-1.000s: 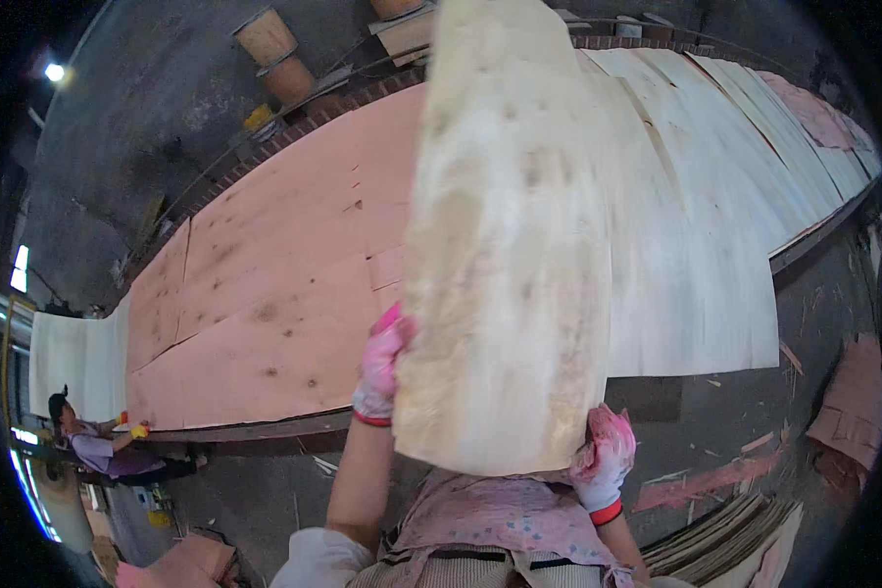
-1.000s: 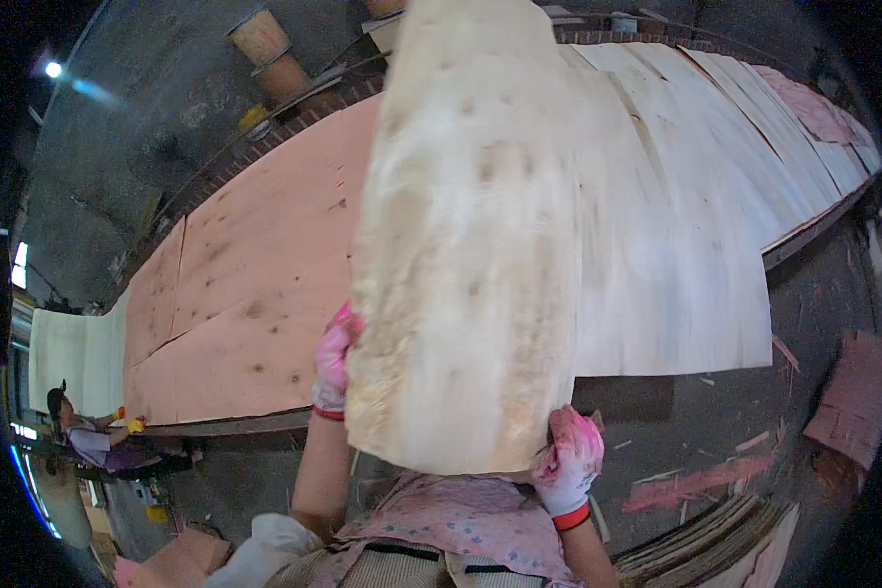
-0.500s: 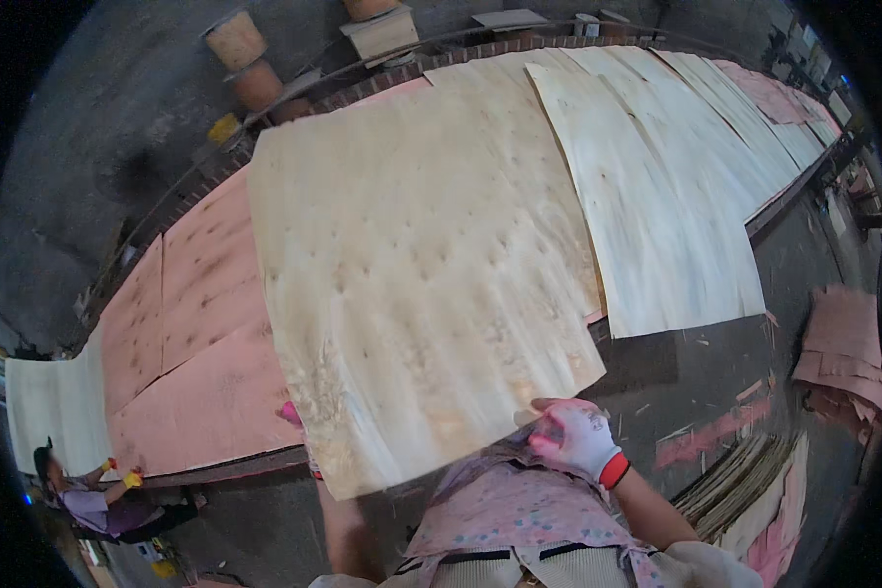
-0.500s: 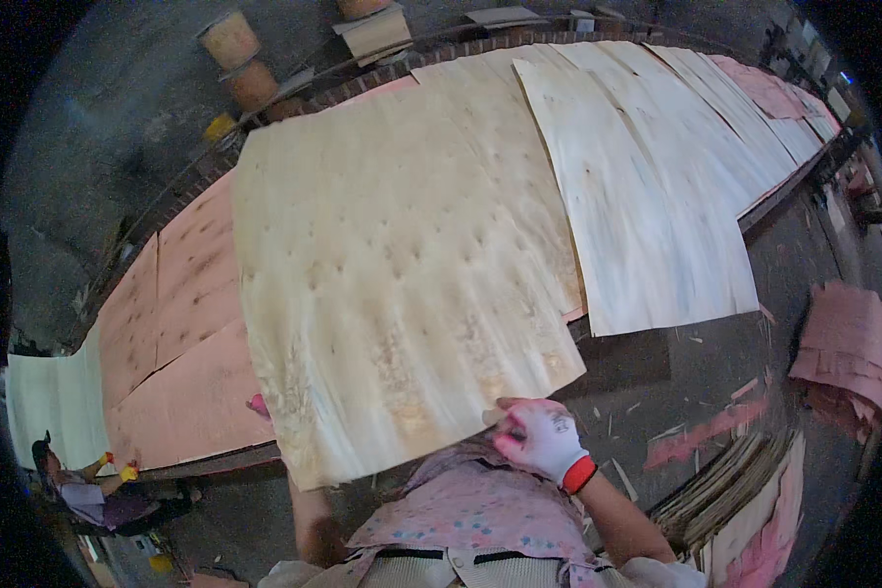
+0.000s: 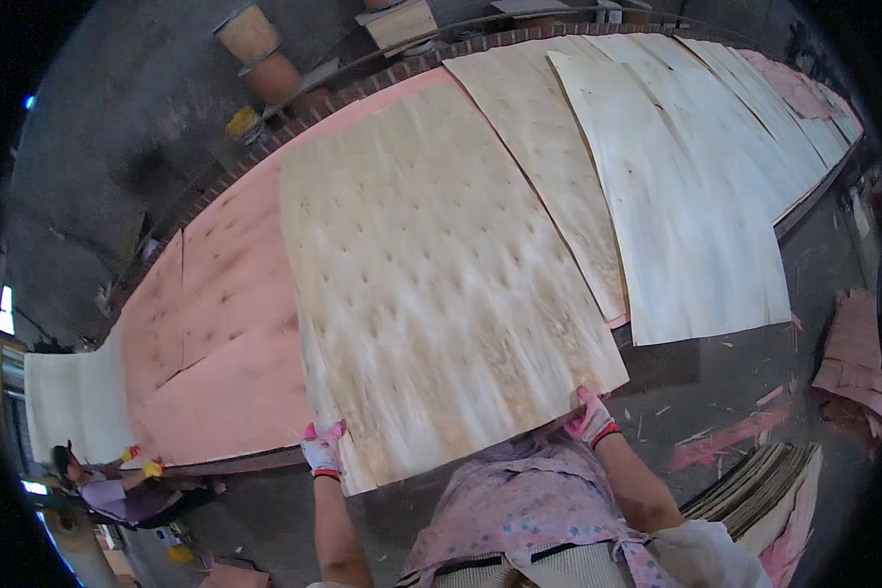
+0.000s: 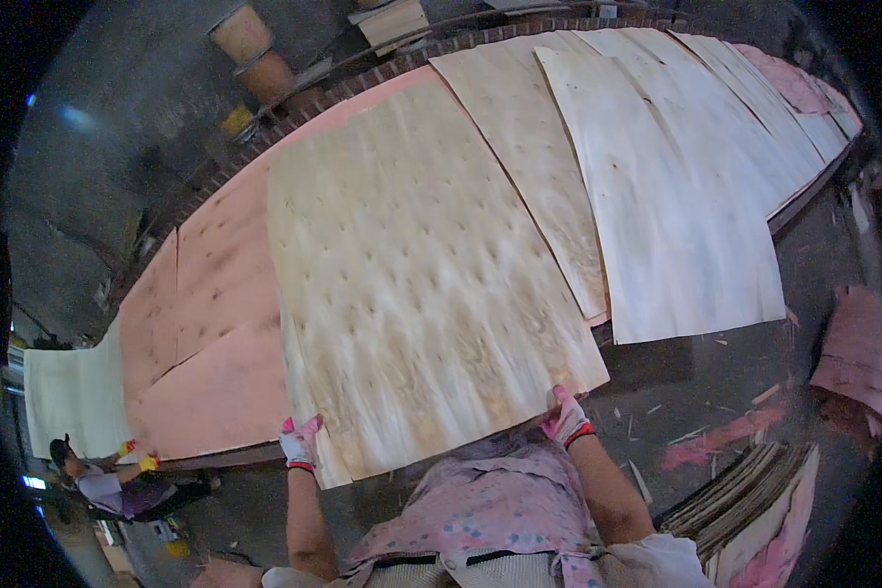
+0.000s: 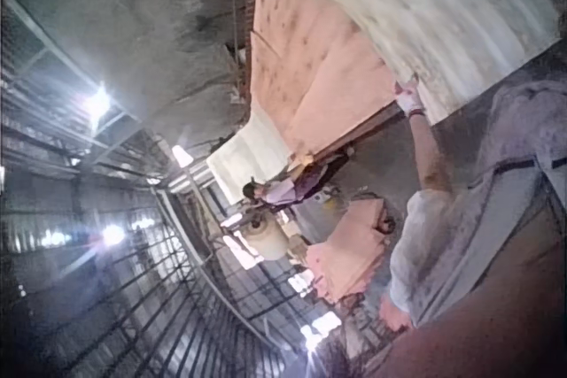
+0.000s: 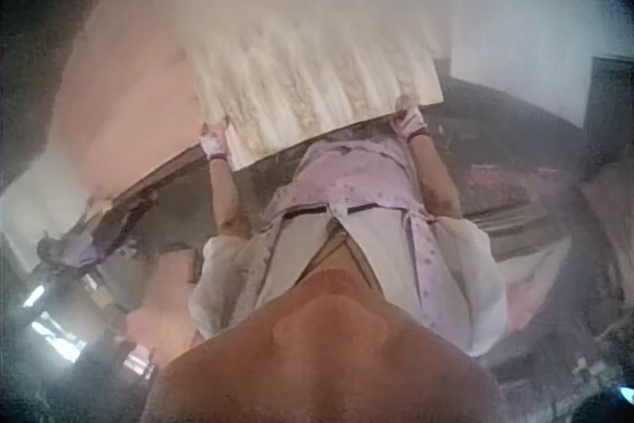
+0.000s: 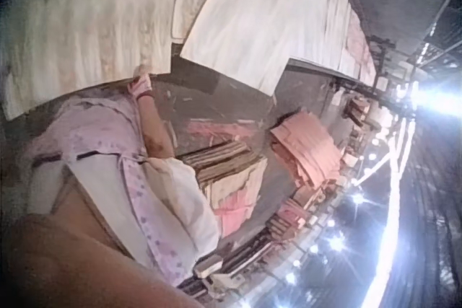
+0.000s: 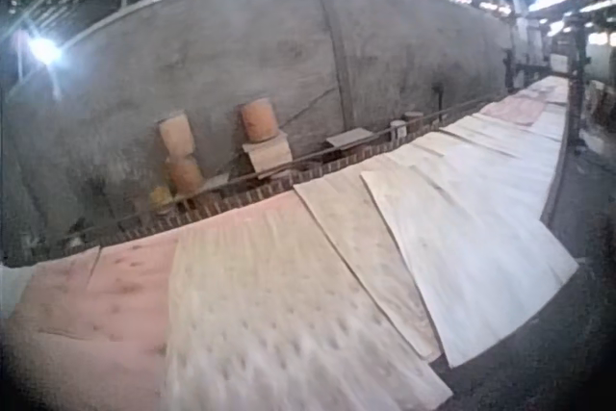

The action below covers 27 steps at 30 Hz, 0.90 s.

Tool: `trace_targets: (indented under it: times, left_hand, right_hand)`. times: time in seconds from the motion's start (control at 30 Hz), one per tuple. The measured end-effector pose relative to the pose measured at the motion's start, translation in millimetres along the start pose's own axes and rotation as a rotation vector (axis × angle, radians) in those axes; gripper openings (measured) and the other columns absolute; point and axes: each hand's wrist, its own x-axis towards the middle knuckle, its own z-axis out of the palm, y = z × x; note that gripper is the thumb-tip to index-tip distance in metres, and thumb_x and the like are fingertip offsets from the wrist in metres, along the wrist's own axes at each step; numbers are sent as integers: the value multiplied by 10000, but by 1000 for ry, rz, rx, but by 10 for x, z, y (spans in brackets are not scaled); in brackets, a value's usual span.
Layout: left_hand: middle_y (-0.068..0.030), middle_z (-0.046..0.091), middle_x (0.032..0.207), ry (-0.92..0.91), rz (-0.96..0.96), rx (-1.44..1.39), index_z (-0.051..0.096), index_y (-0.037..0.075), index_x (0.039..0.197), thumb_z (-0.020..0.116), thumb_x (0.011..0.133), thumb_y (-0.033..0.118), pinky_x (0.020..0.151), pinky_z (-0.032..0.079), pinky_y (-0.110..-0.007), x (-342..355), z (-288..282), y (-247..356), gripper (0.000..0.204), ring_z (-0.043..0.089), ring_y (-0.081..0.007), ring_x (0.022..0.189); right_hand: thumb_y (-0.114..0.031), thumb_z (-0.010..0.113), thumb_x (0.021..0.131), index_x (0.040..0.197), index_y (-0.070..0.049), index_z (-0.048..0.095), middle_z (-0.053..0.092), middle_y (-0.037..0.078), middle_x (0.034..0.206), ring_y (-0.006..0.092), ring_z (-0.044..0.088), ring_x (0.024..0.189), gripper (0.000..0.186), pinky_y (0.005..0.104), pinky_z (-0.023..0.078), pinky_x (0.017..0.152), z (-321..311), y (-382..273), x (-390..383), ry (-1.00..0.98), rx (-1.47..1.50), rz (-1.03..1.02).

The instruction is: The person repeatedly picks up wood veneer sheets from stacks and lays them onto the conveyor line by hand.

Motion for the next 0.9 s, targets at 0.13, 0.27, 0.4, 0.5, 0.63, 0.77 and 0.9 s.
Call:
trace_targets:
  times: [0.13,0.27,0.4,0.5,0.63,0.77,0.9]
  left_hand:
    - [-152,630,944,-26,83,-255,505,-82,1075,723,685,18,739,527,-315,628,-273,-449,459,617,-208,804]
    - [-136,638,944,-154,171,-284,508,-70,1081,703,703,27,765,505,-300,946,298,153,436,615,-202,830]
    - [-171,624,938,-91,201,-265,509,-85,1051,657,736,-10,814,494,-315,1638,-190,221,356,614,-210,837]
    - [-199,605,937,-213,156,-454,471,-92,1068,621,754,-34,828,497,-343,1612,281,188,354,610,-240,839]
    - [-284,503,1087,-263,-35,-678,324,-84,1149,569,785,-47,870,486,-399,2034,-302,59,441,566,-309,943]
    - [-344,357,1201,-337,-364,-1053,243,-82,1162,495,840,16,925,446,-463,2168,-159,-68,420,475,-370,1067]
    - [-353,300,1224,-354,-427,-1148,244,-118,1167,413,879,79,948,405,-514,2277,-305,-303,388,399,-428,1118]
  right_hand:
    - [-410,646,770,891,-107,559,598,89,746,274,570,652,337,397,456,570,328,-26,-164,-258,95,-31]
    - [-334,584,843,832,-118,550,574,102,662,297,544,555,219,435,467,542,552,-422,42,-394,152,-143]
    - [-287,558,863,829,-126,543,570,85,673,296,541,567,165,431,463,537,1198,-563,-146,-319,162,1]
    - [-256,565,861,849,-134,545,591,47,808,262,559,719,124,414,469,607,1037,-718,-32,-271,143,16]
    - [-264,583,855,852,-141,547,601,30,833,238,565,765,128,387,467,654,1407,-606,11,-256,185,85]
    - [-242,602,846,847,-143,549,605,7,788,227,571,734,113,377,470,634,1286,-678,-280,-251,242,-44]
    - [-252,634,823,799,-154,557,598,-2,745,214,566,700,126,379,466,596,1460,-839,-412,-202,311,110]
